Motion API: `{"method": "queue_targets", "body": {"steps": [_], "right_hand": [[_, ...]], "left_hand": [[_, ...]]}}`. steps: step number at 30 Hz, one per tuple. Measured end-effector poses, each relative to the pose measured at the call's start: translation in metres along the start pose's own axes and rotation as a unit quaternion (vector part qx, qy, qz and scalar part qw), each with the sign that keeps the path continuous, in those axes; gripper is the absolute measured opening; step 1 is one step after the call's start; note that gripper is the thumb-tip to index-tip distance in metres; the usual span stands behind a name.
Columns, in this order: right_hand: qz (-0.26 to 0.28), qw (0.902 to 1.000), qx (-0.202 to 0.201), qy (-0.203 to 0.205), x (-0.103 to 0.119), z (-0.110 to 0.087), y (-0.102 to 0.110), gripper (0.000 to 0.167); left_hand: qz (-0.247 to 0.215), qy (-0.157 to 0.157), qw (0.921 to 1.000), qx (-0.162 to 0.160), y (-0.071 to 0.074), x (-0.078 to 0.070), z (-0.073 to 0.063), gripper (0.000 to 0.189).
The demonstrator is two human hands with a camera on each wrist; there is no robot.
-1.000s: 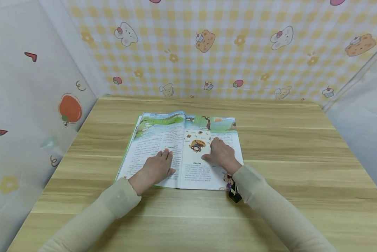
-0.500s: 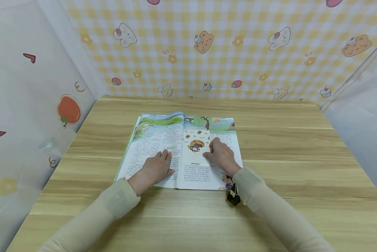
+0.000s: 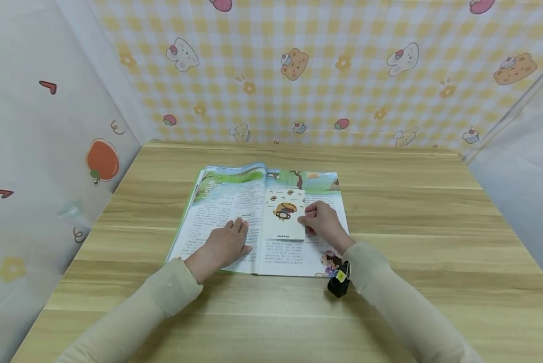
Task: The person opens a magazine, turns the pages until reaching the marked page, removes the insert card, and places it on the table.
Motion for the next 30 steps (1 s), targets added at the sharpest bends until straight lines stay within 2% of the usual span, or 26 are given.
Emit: {"method": "queue_targets", "body": {"steps": [4, 7, 11, 14, 17, 21, 26, 30], "right_hand": [[0.024, 0.9997, 0.002, 0.005, -0.009, -0.003, 0.012, 0.021], [0.083, 0.9964, 0.009, 0.008, -0.018, -0.007, 0.027, 0.02], [0.176, 0.984, 0.022, 0.009, -0.037, -0.022, 0.059, 0.016], [0.198, 0.9799, 0.026, 0.012, -0.056, -0.037, 0.087, 0.009], [0.19, 0.9811, 0.035, 0.012, -0.076, -0.051, 0.111, 0.006], [0.173, 0.9833, 0.055, 0.006, -0.099, -0.065, 0.132, 0.007], [0.141, 0.9877, 0.067, -0.008, -0.117, -0.076, 0.145, 0.008], [0.085, 0.9945, 0.058, -0.019, -0.122, -0.078, 0.148, 0.013]], "left_hand": [[0.005, -0.001, 1.0, 0.001, -0.001, -0.002, 0.002, 0.065], [0.005, -0.004, 1.0, -0.003, -0.001, -0.003, 0.002, 0.064], [-0.004, -0.009, 0.9999, -0.008, -0.001, -0.004, 0.003, 0.063], [-0.011, -0.009, 0.9999, -0.005, -0.001, -0.004, 0.003, 0.062], [-0.011, -0.008, 0.9999, -0.003, -0.001, -0.003, 0.002, 0.062], [-0.013, -0.009, 0.9999, -0.005, 0.0, -0.002, 0.0, 0.062], [-0.02, -0.008, 0.9997, -0.005, 0.002, -0.001, -0.003, 0.061], [-0.024, -0.012, 0.9996, -0.01, 0.001, -0.001, -0.005, 0.061]]}}
Point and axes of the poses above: each hand's wrist, its own z-axis towards the middle knuckle, its own y-axis out of the back of the hand, x = y × z, the point moved 3 cm from there along z, towards the middle knuckle, and after that the axes turned 11 degrees about x, right-handed, at the moved point
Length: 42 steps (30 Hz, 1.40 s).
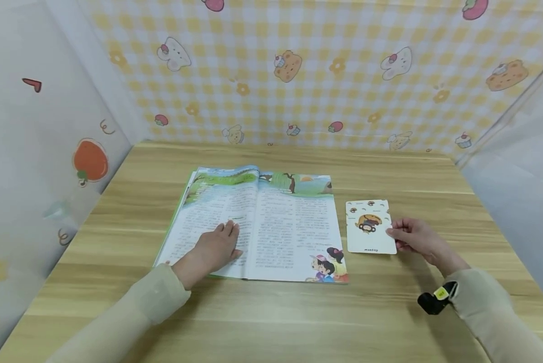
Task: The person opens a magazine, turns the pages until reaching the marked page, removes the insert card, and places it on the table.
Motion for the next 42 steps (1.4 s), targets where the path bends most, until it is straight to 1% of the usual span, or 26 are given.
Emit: {"method": "queue_targets", "body": {"steps": [3, 6, 11, 12, 17, 20, 24, 26, 31, 34, 36, 38, 41, 42], "right_hand": [[-0.065, 0.9977, -0.016, -0.001, -0.001, 0.001, -0.002, 0.018], [-0.143, 0.9889, -0.041, 0.005, -0.001, 0.003, -0.007, 0.022], [-0.244, 0.967, -0.074, 0.008, 0.004, 0.006, -0.015, 0.026], [-0.259, 0.9629, -0.075, 0.007, 0.006, 0.006, -0.016, 0.026], [-0.34, 0.9363, -0.088, 0.013, 0.014, 0.005, -0.021, 0.022], [-0.364, 0.9268, -0.091, 0.014, 0.016, 0.005, -0.023, 0.019], [-0.384, 0.9186, -0.094, 0.015, 0.018, 0.006, -0.025, 0.014], [-0.393, 0.9139, -0.098, 0.023, 0.019, 0.007, -0.025, 0.012], [-0.398, 0.9098, -0.108, 0.048, 0.018, 0.01, -0.025, 0.008], [-0.39, 0.9103, -0.124, 0.061, 0.016, 0.01, -0.026, 0.008], [-0.383, 0.9106, -0.138, 0.072, 0.015, 0.009, -0.026, 0.01], [-0.378, 0.9086, -0.154, 0.089, 0.015, 0.008, -0.026, 0.015], [-0.37, 0.9046, -0.176, 0.118, 0.019, 0.006, -0.025, 0.024], [-0.37, 0.9013, -0.185, 0.128, 0.02, 0.005, -0.024, 0.027]], "left_hand": [[0.002, -0.002, 1.0, -0.007, -0.003, 0.001, -0.001, 0.061], [0.003, -0.002, 0.9999, -0.014, -0.005, 0.003, 0.0, 0.061], [0.005, -0.005, 0.9998, -0.019, -0.006, 0.003, -0.001, 0.061], [0.006, -0.005, 0.9998, -0.02, -0.005, 0.003, -0.002, 0.06], [0.002, -0.009, 0.9997, -0.021, -0.005, 0.002, -0.006, 0.059], [0.0, -0.01, 0.9998, -0.018, -0.005, 0.002, -0.008, 0.059], [0.002, -0.006, 0.9999, -0.014, -0.005, 0.002, -0.009, 0.059], [0.001, -0.004, 1.0, -0.008, -0.004, 0.003, -0.008, 0.059], [-0.015, -0.011, 0.9998, 0.003, -0.002, 0.008, -0.006, 0.06], [-0.027, -0.022, 0.9994, -0.005, -0.003, 0.014, -0.004, 0.059], [-0.043, -0.03, 0.9984, -0.019, -0.004, 0.018, -0.004, 0.056], [-0.072, -0.033, 0.9961, -0.04, -0.003, 0.023, -0.003, 0.052], [-0.111, -0.038, 0.9888, -0.093, 0.001, 0.029, -0.003, 0.048], [-0.12, -0.041, 0.9853, -0.114, 0.003, 0.032, -0.002, 0.048]]}}
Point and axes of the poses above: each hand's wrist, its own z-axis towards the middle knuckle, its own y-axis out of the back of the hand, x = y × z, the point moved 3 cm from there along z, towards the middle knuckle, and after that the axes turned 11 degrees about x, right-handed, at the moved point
